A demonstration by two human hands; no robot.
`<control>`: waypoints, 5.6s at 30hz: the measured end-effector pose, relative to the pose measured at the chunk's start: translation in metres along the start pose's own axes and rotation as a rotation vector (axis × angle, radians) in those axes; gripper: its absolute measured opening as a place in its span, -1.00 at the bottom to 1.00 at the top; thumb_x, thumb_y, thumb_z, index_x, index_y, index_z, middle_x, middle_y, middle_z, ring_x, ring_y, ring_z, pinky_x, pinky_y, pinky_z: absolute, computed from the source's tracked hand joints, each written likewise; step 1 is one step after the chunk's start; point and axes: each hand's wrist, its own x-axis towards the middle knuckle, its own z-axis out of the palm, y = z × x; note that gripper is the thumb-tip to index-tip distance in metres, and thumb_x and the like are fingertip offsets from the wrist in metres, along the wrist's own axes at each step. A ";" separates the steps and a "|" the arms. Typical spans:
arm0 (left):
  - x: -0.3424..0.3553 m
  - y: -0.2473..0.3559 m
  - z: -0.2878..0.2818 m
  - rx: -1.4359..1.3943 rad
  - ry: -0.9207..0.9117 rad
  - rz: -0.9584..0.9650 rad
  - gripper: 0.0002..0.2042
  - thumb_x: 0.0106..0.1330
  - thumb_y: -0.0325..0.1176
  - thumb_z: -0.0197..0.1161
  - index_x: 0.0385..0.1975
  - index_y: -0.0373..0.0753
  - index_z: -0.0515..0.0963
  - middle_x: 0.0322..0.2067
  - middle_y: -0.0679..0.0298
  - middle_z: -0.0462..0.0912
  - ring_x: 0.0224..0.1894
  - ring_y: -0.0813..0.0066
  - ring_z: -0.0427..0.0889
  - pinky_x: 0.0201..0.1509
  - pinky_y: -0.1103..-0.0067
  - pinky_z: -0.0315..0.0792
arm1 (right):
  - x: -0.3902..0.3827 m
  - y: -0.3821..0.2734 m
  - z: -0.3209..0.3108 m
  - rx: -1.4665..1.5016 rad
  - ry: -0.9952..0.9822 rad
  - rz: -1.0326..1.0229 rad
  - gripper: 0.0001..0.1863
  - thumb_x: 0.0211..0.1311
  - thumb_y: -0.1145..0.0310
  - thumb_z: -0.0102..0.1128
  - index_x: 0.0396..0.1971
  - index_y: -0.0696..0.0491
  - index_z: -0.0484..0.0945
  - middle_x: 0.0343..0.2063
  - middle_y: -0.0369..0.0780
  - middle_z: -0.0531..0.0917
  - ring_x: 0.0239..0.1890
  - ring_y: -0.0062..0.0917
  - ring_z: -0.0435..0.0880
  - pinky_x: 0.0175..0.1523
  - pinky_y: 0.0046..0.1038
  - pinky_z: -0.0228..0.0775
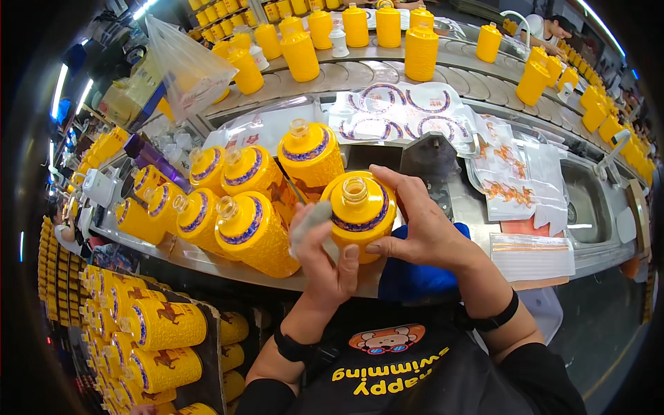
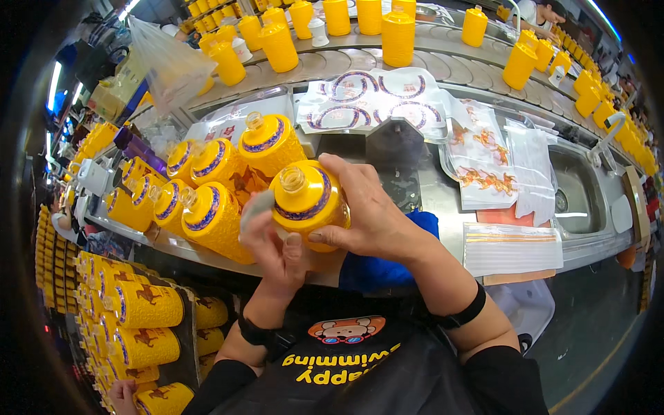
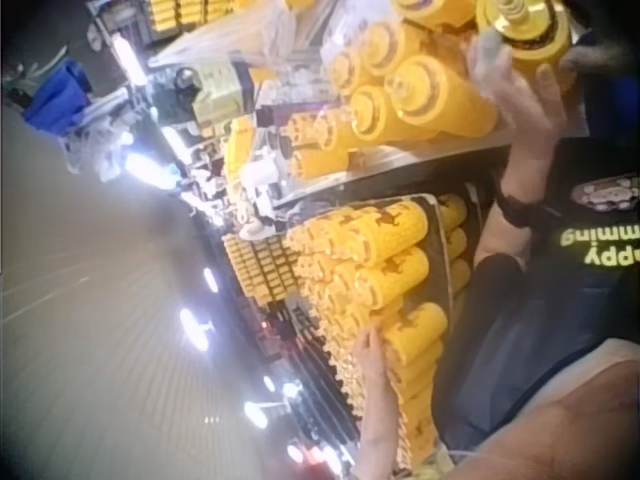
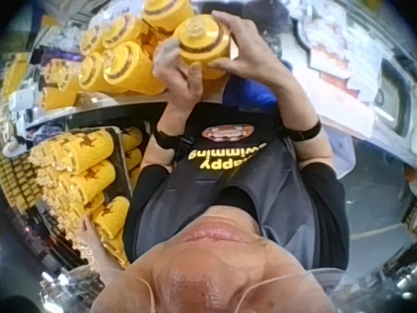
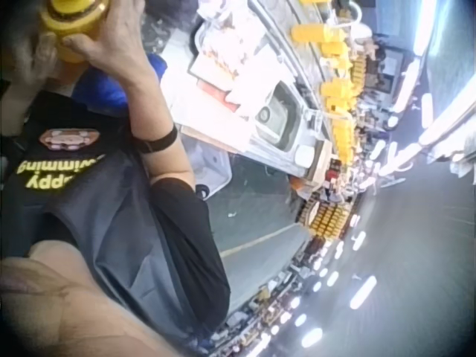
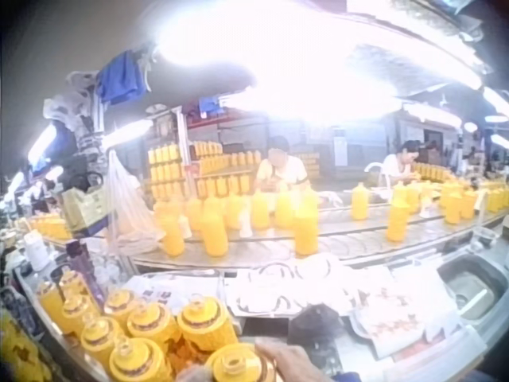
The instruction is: The person wipes a yellow bottle with a cloth, peels a sticker from a sheet, and presses it onto the bottle by hand. They then smooth the sticker with a scraper, wipe the bottle again, and place it onto a tray.
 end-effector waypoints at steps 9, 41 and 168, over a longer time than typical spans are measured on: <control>0.001 0.022 -0.010 0.616 -0.145 0.397 -0.84 0.18 -0.29 0.26 -0.24 0.04 0.53 -0.17 0.19 0.40 0.03 0.25 0.30 0.30 0.13 0.13 | -0.003 0.007 0.008 0.263 -0.024 0.139 -0.04 -0.11 0.36 0.56 0.29 0.10 0.12 0.13 -0.20 0.35 0.21 -0.52 0.37 0.28 -0.44 0.29; 0.039 0.021 -0.007 0.217 -0.091 -0.122 -0.52 0.42 -0.06 0.02 0.04 -0.43 0.28 -0.03 -0.03 0.37 0.03 0.10 0.35 0.16 0.29 0.22 | -0.011 -0.004 0.019 0.149 0.097 0.167 0.08 -0.24 0.28 0.61 0.30 0.14 0.09 0.13 -0.14 0.34 0.20 -0.46 0.38 0.22 -0.48 0.32; 0.058 0.014 0.087 -0.118 -0.599 -0.776 -0.05 0.20 0.00 0.30 0.41 -0.36 -0.13 0.01 -0.09 0.53 0.01 0.18 0.60 0.05 0.45 0.47 | -0.047 0.042 -0.053 0.346 0.182 0.541 -0.42 0.47 0.03 -0.18 0.30 0.13 0.23 -0.19 -0.30 0.54 -0.33 -0.75 0.47 -0.40 -0.73 0.27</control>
